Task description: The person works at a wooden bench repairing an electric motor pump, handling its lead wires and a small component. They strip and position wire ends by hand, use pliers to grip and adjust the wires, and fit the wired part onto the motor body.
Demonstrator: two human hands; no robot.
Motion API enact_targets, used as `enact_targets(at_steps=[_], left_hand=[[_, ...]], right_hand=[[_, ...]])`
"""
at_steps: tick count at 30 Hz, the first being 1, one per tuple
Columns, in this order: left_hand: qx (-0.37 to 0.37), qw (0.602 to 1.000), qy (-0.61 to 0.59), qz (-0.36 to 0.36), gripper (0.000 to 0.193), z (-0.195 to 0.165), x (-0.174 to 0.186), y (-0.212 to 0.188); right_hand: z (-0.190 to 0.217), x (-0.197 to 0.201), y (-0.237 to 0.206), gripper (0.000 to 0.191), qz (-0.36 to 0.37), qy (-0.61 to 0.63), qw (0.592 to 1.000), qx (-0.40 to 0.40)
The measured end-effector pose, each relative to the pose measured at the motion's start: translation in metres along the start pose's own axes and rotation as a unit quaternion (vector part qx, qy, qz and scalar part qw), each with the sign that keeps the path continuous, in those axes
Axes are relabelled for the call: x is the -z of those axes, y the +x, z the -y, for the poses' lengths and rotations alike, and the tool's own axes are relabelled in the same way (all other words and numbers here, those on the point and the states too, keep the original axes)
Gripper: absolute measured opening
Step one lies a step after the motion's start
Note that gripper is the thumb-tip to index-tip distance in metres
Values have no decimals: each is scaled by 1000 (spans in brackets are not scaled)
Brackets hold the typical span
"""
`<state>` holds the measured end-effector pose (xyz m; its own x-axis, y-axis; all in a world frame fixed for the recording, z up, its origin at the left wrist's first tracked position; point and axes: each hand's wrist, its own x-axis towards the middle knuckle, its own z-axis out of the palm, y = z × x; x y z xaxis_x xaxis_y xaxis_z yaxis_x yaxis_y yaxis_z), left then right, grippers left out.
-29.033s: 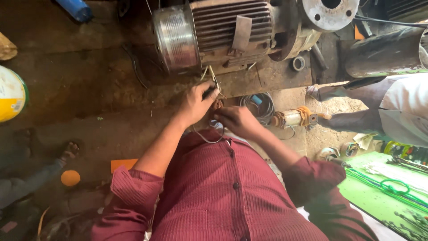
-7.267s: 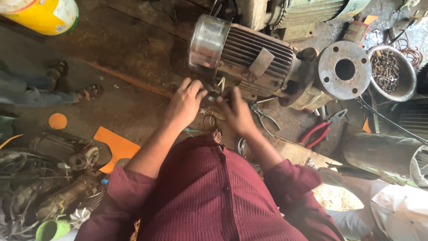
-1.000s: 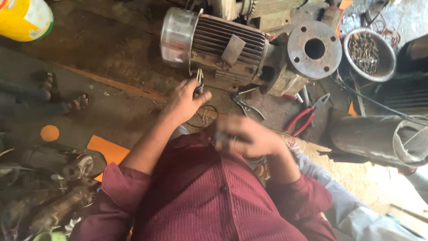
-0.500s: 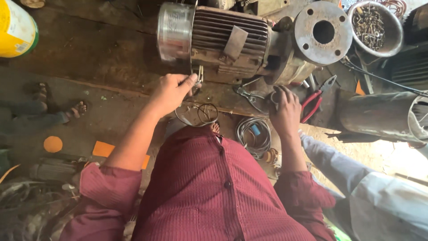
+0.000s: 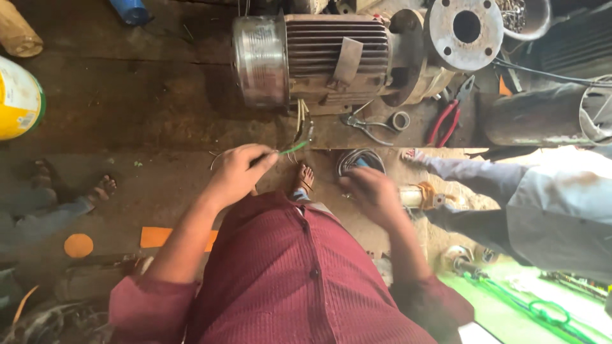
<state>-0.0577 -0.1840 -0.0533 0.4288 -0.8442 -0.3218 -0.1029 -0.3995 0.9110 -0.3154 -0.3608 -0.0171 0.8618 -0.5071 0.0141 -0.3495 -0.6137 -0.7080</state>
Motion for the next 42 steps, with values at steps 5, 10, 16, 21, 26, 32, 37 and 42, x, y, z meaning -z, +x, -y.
enact_targets(at_steps=[5, 10, 16, 21, 26, 32, 37, 42], left_hand=[[-136, 978, 144, -59, 18, 16, 52, -33], [-143, 952, 242, -122, 17, 28, 106, -56], [-135, 905, 361, -178, 12, 53, 177, -90], [-86, 931, 249, -251, 10, 100, 204, -120], [-70, 937, -241, -243, 21, 107, 160, -134], [-184, 834, -515, -71, 22, 34, 81, -122], [-186, 891, -390, -142, 21, -13, 21, -104], [-199, 914, -310, -169, 22, -32, -25, -95]], right_hand=[[-7, 28, -38, 15, -95, -109, 984, -104], [-6, -1, -56, 17, -137, -110, 975, -139], [-9, -30, -65, 14, -168, -74, 972, -144], [-27, -32, -62, 19, -146, -80, 965, -202], [-41, -23, -53, 24, 10, -40, 990, -132], [-53, 2, -34, 33, 45, -49, 991, -119], [-77, 33, -22, 30, -1, -47, 994, -102], [-108, 61, -24, 27, -3, -69, 990, -121]])
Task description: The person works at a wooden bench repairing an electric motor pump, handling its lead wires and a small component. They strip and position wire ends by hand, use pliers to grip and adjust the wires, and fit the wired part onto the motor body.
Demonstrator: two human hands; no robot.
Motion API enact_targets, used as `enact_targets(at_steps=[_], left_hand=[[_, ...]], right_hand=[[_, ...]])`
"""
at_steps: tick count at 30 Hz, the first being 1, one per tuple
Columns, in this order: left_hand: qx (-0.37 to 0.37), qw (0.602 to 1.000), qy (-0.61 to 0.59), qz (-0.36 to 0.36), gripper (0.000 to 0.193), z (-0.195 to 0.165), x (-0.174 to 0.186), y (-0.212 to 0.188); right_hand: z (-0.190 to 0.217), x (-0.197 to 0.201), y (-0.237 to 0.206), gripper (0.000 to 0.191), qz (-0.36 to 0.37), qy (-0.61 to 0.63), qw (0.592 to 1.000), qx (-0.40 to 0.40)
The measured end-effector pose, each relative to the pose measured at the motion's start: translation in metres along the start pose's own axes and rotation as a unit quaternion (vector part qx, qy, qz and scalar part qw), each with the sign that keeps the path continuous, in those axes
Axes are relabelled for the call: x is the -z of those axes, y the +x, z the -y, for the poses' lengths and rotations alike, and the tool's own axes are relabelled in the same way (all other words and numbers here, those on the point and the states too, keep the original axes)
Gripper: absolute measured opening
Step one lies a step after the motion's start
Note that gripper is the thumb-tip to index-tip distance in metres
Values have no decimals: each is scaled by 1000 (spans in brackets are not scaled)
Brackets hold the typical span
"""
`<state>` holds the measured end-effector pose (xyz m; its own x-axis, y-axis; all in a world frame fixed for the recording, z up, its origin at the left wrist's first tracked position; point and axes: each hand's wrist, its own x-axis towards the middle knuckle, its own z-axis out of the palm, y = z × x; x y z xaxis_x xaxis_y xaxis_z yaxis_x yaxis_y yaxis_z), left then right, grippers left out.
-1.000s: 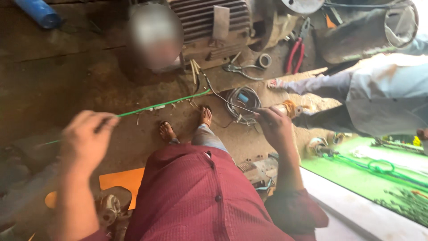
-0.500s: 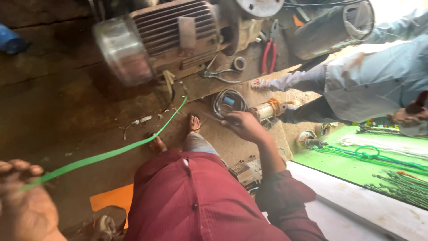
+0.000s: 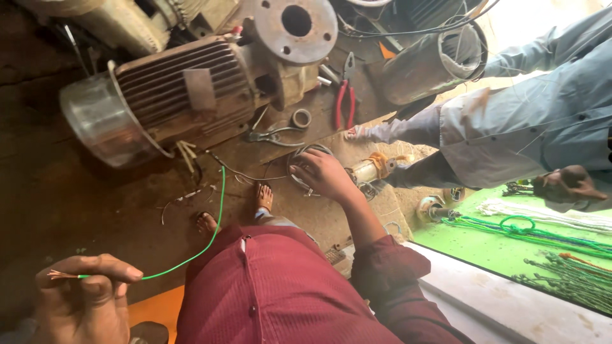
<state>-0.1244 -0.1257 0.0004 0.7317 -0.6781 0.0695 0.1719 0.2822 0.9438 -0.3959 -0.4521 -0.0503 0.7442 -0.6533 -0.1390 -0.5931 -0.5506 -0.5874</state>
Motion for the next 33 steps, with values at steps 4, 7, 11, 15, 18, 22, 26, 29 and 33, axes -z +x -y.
enact_targets(at_steps=[4, 7, 11, 15, 18, 22, 26, 29, 33], left_hand=[[3, 998, 50, -31, 23, 18, -23, -1], [-3, 996, 79, -45, 24, 38, -29, -6], [67, 986, 148, -30, 24, 70, -9, -16], [57, 996, 72, -23, 21, 121, 12, -40], [97, 991, -37, 79, 24, 139, 41, -47], [129, 982, 140, -19, 18, 146, 49, -75], [160, 974, 154, -46, 19, 147, 50, -84], [172, 971, 160, -52, 20, 148, 51, -84], [194, 966, 164, -50, 21, 148, 55, -71]], right_hand=[[-31, 25, 8, 20, -150, -8, 988, 36], [-67, 56, 38, 30, -248, -74, 966, -2], [-127, 110, 103, 45, -285, -272, 918, 41], [-168, 150, 163, 24, -128, -417, 894, -100], [-179, 167, 195, 26, -21, -434, 872, -224], [-188, 174, 224, 28, -106, -478, 834, -255], [-195, 182, 233, 31, -105, -428, 845, -302], [-201, 187, 232, 29, -97, -430, 849, -291], [-208, 191, 232, 28, -83, -433, 852, -282]])
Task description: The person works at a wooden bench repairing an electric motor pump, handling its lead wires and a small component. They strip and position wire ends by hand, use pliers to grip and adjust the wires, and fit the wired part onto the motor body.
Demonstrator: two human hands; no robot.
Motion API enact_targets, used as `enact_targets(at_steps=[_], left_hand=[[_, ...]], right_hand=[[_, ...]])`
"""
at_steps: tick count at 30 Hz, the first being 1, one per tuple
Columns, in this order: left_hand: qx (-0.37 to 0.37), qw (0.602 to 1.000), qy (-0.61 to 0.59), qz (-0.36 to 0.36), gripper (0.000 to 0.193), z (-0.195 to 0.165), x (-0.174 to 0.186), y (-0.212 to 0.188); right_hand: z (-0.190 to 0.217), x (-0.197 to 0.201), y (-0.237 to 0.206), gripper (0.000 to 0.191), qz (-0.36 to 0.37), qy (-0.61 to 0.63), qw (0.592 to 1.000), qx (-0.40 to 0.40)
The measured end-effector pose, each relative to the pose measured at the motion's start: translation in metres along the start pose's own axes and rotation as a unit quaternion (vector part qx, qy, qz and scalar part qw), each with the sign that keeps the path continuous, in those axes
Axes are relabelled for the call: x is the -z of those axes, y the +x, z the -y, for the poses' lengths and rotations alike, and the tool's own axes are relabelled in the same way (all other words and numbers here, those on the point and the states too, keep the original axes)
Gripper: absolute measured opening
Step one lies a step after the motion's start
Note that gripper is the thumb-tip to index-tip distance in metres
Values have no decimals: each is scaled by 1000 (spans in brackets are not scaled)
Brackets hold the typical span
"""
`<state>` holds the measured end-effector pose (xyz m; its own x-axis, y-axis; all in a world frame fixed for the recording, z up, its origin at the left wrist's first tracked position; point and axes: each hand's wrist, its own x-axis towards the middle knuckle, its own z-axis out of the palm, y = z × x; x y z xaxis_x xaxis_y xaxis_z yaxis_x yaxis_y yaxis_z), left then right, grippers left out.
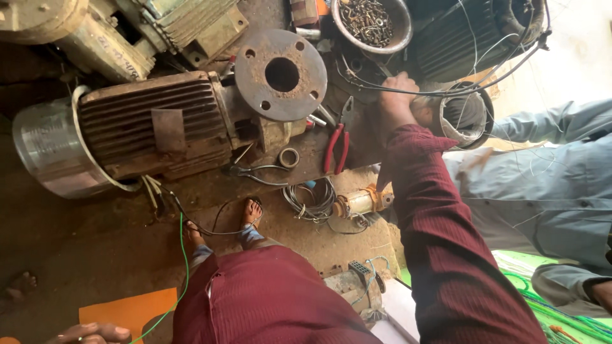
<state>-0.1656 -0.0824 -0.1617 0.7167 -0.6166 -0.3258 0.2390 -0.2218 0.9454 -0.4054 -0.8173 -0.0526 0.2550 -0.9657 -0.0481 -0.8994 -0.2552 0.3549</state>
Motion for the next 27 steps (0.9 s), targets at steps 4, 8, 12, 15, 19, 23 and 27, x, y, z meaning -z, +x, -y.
enact_targets(at_steps=[4, 8, 12, 15, 19, 23, 27], left_hand=[[59, 997, -47, 33, 23, -10, -5, 16], [-110, 994, -4, -26, 15, -18, -39, -5], [-123, 991, 1, -61, 12, -21, -55, -18], [-135, 990, 2, -38, 10, -17, -49, -6], [-257, 940, 223, -19, 8, -11, -38, 3], [-71, 995, -71, 2, 22, -10, -44, -9], [-151, 981, -110, -57, 21, -10, -61, -13]], right_hand=[[-3, -1, 6, 28, 53, -19, 998, -15], [-3, 1, 8, 29, 56, -9, 998, -23], [-1, 7, 7, 29, 66, -4, 998, -14], [-2, 10, 7, 28, 83, -17, 996, -2], [-6, 7, 7, 26, 81, -35, 996, 34], [-10, 6, 3, 19, -4, -70, 987, 145], [-9, 14, -12, 14, -161, 25, 953, 256]])
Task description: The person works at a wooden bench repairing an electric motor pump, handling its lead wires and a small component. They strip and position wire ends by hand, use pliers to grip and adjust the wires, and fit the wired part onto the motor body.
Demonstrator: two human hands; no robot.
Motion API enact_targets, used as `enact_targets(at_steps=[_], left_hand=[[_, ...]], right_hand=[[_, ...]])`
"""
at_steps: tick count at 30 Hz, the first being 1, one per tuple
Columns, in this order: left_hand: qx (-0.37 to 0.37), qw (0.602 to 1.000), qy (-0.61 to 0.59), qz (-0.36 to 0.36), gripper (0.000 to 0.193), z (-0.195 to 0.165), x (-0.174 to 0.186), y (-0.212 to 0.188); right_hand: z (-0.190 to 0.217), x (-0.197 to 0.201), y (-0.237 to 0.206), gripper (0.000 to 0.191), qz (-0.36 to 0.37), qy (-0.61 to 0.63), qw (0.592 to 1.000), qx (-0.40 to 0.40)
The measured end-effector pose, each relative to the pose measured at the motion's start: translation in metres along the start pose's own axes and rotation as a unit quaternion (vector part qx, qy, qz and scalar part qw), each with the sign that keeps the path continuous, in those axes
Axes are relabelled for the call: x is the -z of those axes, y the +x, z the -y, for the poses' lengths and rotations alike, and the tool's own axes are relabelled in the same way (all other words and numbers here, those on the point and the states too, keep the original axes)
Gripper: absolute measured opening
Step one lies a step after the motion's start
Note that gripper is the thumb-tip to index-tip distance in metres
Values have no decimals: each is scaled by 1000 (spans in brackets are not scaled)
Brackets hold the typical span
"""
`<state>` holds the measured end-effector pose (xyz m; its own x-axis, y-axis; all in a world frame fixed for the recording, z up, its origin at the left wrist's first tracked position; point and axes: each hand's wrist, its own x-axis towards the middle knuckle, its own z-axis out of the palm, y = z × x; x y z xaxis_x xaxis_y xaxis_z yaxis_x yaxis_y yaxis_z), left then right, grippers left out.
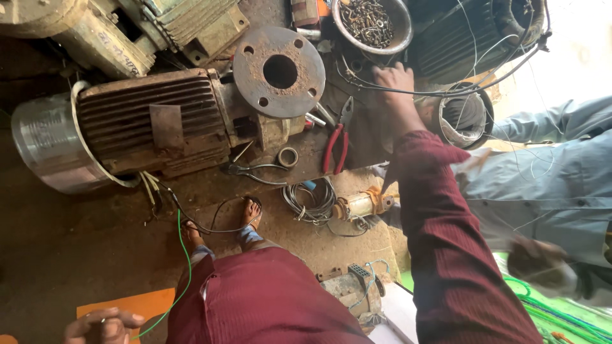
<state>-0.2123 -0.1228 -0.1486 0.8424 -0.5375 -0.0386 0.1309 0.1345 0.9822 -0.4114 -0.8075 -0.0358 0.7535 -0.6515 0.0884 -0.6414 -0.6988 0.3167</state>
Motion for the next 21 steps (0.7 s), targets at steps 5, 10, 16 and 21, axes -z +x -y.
enact_targets(at_steps=[5, 10, 16, 21], left_hand=[[73, 995, 17, 66, 22, -22, -15, 17], [5, 996, 86, 25, 18, -61, -60, 16], [53, 996, 52, 49, 19, -95, -82, 34], [20, 995, 46, 91, 17, -87, -69, 39]], right_hand=[[39, 51, -55, 19, -79, 349, 933, -40], [100, 102, -128, 22, -39, 828, 528, -186], [159, 173, -184, 24, -3, 944, 306, -123], [179, 266, -245, 20, 29, 952, 299, 56]])
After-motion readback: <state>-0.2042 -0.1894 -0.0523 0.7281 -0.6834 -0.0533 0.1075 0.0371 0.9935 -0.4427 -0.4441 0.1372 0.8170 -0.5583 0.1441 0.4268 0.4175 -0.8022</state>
